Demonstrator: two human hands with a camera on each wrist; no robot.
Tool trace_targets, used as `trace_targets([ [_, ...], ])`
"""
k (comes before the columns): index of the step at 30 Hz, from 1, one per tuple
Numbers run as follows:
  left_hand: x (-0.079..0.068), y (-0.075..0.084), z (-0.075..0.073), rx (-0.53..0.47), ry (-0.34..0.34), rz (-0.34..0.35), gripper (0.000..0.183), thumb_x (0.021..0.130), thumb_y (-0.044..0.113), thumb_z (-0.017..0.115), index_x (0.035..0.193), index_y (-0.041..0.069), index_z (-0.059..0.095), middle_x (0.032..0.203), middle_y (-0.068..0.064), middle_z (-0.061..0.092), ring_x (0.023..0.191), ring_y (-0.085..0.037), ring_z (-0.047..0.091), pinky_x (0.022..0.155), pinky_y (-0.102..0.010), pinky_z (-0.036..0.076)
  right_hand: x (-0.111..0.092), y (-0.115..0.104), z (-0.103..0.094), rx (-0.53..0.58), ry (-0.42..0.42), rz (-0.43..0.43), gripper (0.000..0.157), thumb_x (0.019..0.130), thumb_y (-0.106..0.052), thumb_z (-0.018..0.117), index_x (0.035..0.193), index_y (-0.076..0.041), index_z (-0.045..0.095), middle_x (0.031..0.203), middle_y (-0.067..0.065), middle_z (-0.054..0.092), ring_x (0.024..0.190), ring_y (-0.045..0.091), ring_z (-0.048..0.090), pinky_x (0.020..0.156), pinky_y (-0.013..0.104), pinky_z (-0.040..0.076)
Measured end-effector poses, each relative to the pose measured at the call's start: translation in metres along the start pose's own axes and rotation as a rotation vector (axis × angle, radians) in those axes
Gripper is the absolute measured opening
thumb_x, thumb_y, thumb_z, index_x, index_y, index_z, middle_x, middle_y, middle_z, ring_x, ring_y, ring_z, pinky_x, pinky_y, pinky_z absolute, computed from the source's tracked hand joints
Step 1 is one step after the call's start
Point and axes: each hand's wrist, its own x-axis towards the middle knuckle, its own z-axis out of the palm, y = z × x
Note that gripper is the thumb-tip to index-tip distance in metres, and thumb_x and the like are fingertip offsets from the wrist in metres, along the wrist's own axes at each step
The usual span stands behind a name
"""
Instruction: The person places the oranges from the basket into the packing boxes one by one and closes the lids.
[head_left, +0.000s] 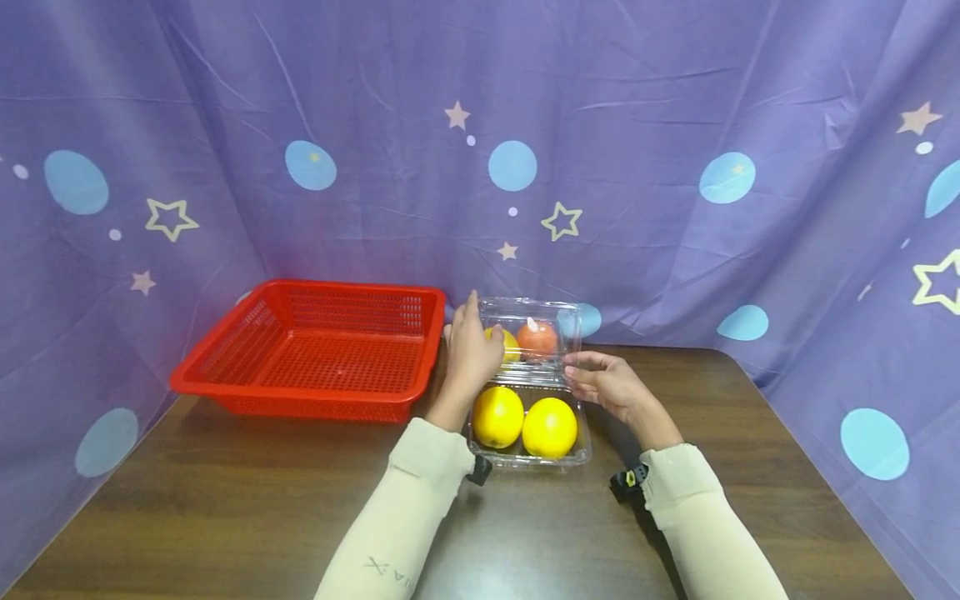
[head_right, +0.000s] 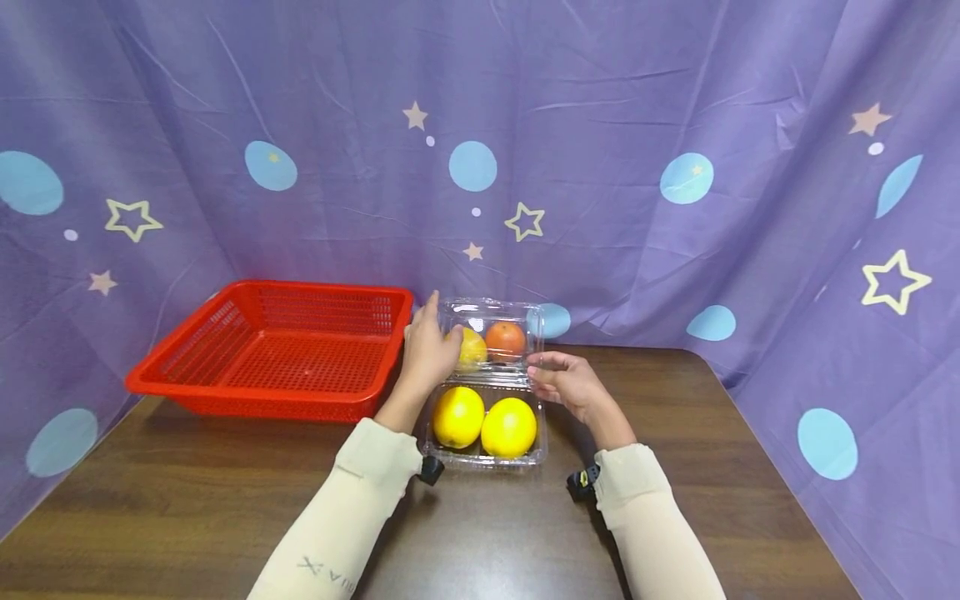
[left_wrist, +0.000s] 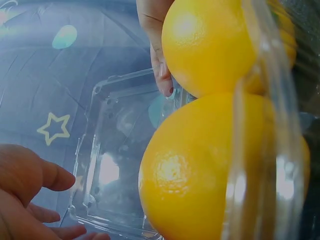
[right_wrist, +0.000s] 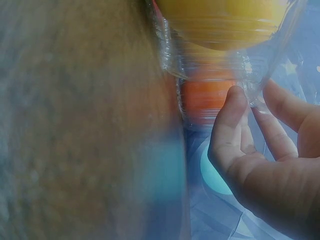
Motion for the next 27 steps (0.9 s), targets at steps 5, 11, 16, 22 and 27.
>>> trace_targets([
  [5, 0.0, 0.0, -0.001, -0.026, 0.031, 0.012, 0.068, 0.094, 0.014, 0.066, 0.155, 0.002, 0.04, 0.145, -0.025, 0.051, 0.124, -0.047, 0.05, 0.109, -0.053, 0.038, -0.001, -0.001, -0.002, -0.078, 0.005, -0.034, 0.04, 0.095, -0.002, 0.068, 0.131, 0.011, 0.058, 0.093, 0.005, 0.071, 0.082, 0.016, 0.07, 0.079, 0.03, 0.06],
  [11, -0.001, 0.001, -0.007, -0.069, 0.054, 0.023, 0.055, 0.095, 0.011, 0.065, 0.147, 0.0, 0.051, 0.134, -0.022, 0.058, 0.121, -0.043, 0.055, 0.106, -0.051, 0.042, -0.009, -0.019, -0.003, -0.311, 0.074, -0.066, 0.041, 0.094, -0.008, 0.072, 0.129, 0.009, 0.06, 0.101, 0.01, 0.069, 0.085, 0.016, 0.067, 0.08, 0.031, 0.059],
  [16, -0.004, 0.003, -0.013, -0.132, 0.067, 0.035, 0.047, 0.095, 0.006, 0.063, 0.142, -0.001, 0.056, 0.127, -0.019, 0.06, 0.12, -0.036, 0.056, 0.106, -0.047, 0.042, -0.019, -0.041, 0.001, -0.506, 0.117, -0.206, 0.044, 0.096, -0.016, 0.072, 0.134, 0.003, 0.059, 0.106, 0.02, 0.07, 0.088, 0.025, 0.065, 0.075, 0.032, 0.057],
  [22, -0.005, 0.006, -0.025, -0.154, 0.076, 0.118, 0.041, 0.094, 0.0, 0.062, 0.135, -0.002, 0.061, 0.119, -0.019, 0.062, 0.11, -0.034, 0.059, 0.1, -0.045, 0.045, -0.035, -0.066, 0.01, -0.701, 0.202, -0.382, 0.04, 0.099, -0.021, 0.069, 0.134, -0.005, 0.062, 0.107, 0.019, 0.073, 0.089, 0.027, 0.067, 0.069, 0.031, 0.055],
  [27, -0.011, 0.005, -0.036, -0.079, 0.032, 0.238, 0.035, 0.093, 0.0, 0.061, 0.128, -0.001, 0.066, 0.11, -0.018, 0.064, 0.1, -0.031, 0.061, 0.091, -0.043, 0.049, -0.047, -0.077, 0.014, -0.784, 0.248, -0.489, 0.027, 0.098, -0.018, 0.069, 0.122, -0.005, 0.069, 0.101, 0.013, 0.075, 0.083, 0.025, 0.068, 0.068, 0.032, 0.052],
])
